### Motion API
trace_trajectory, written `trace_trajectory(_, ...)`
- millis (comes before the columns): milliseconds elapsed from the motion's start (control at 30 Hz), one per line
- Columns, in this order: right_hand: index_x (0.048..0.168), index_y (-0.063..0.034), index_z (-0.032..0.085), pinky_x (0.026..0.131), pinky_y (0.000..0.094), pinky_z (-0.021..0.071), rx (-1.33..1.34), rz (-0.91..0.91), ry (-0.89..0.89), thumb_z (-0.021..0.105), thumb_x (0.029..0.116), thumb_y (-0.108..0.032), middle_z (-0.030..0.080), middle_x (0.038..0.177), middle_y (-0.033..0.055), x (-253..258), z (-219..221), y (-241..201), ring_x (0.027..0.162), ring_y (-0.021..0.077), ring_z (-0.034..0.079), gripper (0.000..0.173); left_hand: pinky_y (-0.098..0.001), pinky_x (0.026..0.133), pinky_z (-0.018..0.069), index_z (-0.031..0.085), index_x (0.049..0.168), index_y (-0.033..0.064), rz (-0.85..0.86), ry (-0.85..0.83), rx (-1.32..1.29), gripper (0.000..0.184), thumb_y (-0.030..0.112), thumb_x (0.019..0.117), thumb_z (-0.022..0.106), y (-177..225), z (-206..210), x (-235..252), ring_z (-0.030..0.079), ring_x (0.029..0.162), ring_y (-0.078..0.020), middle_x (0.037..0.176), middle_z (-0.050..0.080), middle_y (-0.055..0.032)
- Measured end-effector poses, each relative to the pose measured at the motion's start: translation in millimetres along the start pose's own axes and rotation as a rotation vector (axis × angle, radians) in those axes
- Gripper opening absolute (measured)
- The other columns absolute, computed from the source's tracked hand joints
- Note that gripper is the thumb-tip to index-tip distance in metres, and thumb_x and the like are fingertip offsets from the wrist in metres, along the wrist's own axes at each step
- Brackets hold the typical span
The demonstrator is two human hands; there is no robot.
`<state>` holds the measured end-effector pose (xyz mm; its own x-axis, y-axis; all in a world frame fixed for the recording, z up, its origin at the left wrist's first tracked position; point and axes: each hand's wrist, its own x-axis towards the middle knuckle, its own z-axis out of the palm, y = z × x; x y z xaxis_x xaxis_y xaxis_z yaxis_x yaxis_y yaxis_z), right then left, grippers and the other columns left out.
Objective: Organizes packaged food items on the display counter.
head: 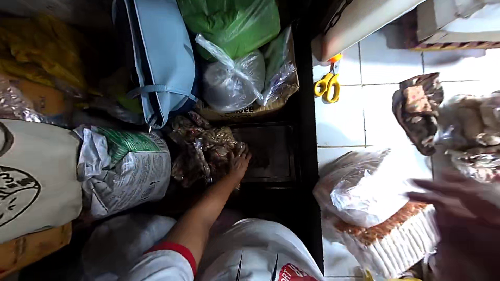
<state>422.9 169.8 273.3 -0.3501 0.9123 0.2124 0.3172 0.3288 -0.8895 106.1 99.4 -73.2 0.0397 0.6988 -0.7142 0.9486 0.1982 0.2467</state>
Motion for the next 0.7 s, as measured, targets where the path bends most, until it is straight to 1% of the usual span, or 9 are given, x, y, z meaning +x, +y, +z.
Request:
trace_trajectory(67, 0.124, -0.0113, 0.069, 0.086, 0.0325, 0.0631, 0.005, -0.008, -0.153, 0.065, 0.0989, -0.018, 0.071, 0.122, 0.0052, -6, 67, 20, 0.105, 0.0163, 0.071, 0.026, -0.0751, 0.117, 0.0111, 0.047, 0.153, 0.0144, 0.127, 0.017, -0.014, 0.071, -0.007, 0.0873, 0.064, -16, 12, -27, 0.037, 0.145, -0.0451, 0.154, 0.046, -0.0203)
trace_trajectory(167, 0.125, -0.0012, 0.069, 0.093, 0.0381, 0.0587, -0.207, 0.3, -0.464, 0.068, 0.0941, -0.015, 0.069, 0.123, 0.0175, 12, 154, 68, 0.107, 0.0242, 0.07, 0.034, -0.0787, 0.116, 0.0041, 0.065, 0.134, 0.0042, 0.159, 0.172, -0.054, 0.037, 0.002, 0.0984, 0.054, -46, 28, -70, 0.034, 0.148, -0.0458, 0.151, 0.051, -0.0213)
trace_trajectory(267, 0.131, 0.0032, 0.065, 0.108, 0.0523, 0.0462, -0.273, 0.597, -0.694, 0.069, 0.0961, -0.012, 0.063, 0.131, 0.0269, 45, 227, 131, 0.124, 0.0394, 0.06, 0.038, -0.0758, 0.117, -0.0066, 0.053, 0.148, 0.0068, 0.043, 0.118, -0.134, 0.044, 0.011, 0.1049, 0.048, -74, 12, -88, 0.016, 0.156, -0.0398, 0.163, 0.037, -0.0139)
trace_trajectory(300, 0.13, 0.0019, 0.065, 0.107, 0.0549, 0.0466, -0.291, 0.625, -0.712, 0.07, 0.0954, -0.012, 0.063, 0.13, 0.0268, 49, 250, 156, 0.123, 0.041, 0.06, 0.037, -0.0777, 0.116, -0.0056, 0.056, 0.146, 0.0084, 0.05, 0.057, -0.104, 0.045, 0.004, 0.1019, 0.05, -85, 3, -90, 0.011, 0.157, -0.0396, 0.165, 0.035, -0.0114)
trace_trajectory(400, 0.137, 0.0024, 0.058, 0.103, 0.0636, 0.0475, -0.344, 0.648, -0.76, 0.073, 0.0934, -0.011, 0.059, 0.134, 0.0306, 47, 314, 240, 0.124, 0.0477, 0.058, 0.048, -0.0743, 0.118, 0.0046, 0.069, 0.13, 0.017, 0.072, 0.022, -0.14, 0.038, 0.003, 0.0965, 0.057, -121, -14, -89, 0.019, 0.156, -0.0369, 0.159, 0.045, -0.0043)
trace_trajectory(467, 0.151, -0.0027, 0.045, 0.106, 0.0642, 0.0452, -0.359, 0.691, -0.85, 0.068, 0.0966, -0.014, 0.054, 0.143, 0.0293, 38, 336, 267, 0.13, 0.047, 0.055, 0.06, -0.0679, 0.12, 0.0151, 0.073, 0.12, 0.0131, 0.124, 0.08, -0.238, 0.035, -0.002, 0.0925, 0.057, -143, -14, -88, 0.028, 0.152, -0.0355, 0.151, 0.052, -0.0059)
trace_trajectory(533, 0.154, -0.0067, 0.043, 0.112, 0.055, 0.0429, -0.28, 0.759, -0.891, 0.06, 0.1025, -0.023, 0.053, 0.147, 0.0226, 30, 341, 269, 0.135, 0.0364, 0.053, 0.057, -0.0628, 0.121, 0.0212, 0.075, 0.111, 0.0097, 0.182, 0.138, -0.303, 0.028, -0.002, 0.0919, 0.058, -156, -12, -88, 0.035, 0.148, -0.035, 0.145, 0.058, -0.0073)
trace_trajectory(633, 0.152, -0.0021, 0.044, 0.114, 0.0487, 0.0422, -0.214, 0.86, -0.849, 0.059, 0.1029, -0.025, 0.052, 0.149, 0.0216, 14, 330, 275, 0.137, 0.0315, 0.051, 0.056, -0.0698, 0.121, 0.0003, 0.075, 0.114, 0.0144, 0.136, 0.085, -0.217, 0.027, 0.013, 0.0915, 0.06, -140, -17, -89, 0.025, 0.153, -0.0358, 0.145, 0.058, -0.0029)
trace_trajectory(700, 0.148, -0.0001, 0.048, 0.115, 0.047, 0.0412, -0.215, 0.966, -0.776, 0.057, 0.1043, -0.024, 0.052, 0.148, 0.0211, -5, 306, 263, 0.137, 0.0306, 0.051, 0.051, -0.0686, 0.121, 0.0035, 0.071, 0.126, 0.012, 0.059, 0.01, -0.114, 0.036, 0.028, 0.096, 0.059, -110, -28, -85, 0.029, 0.15, -0.0397, 0.144, 0.059, -0.0107)
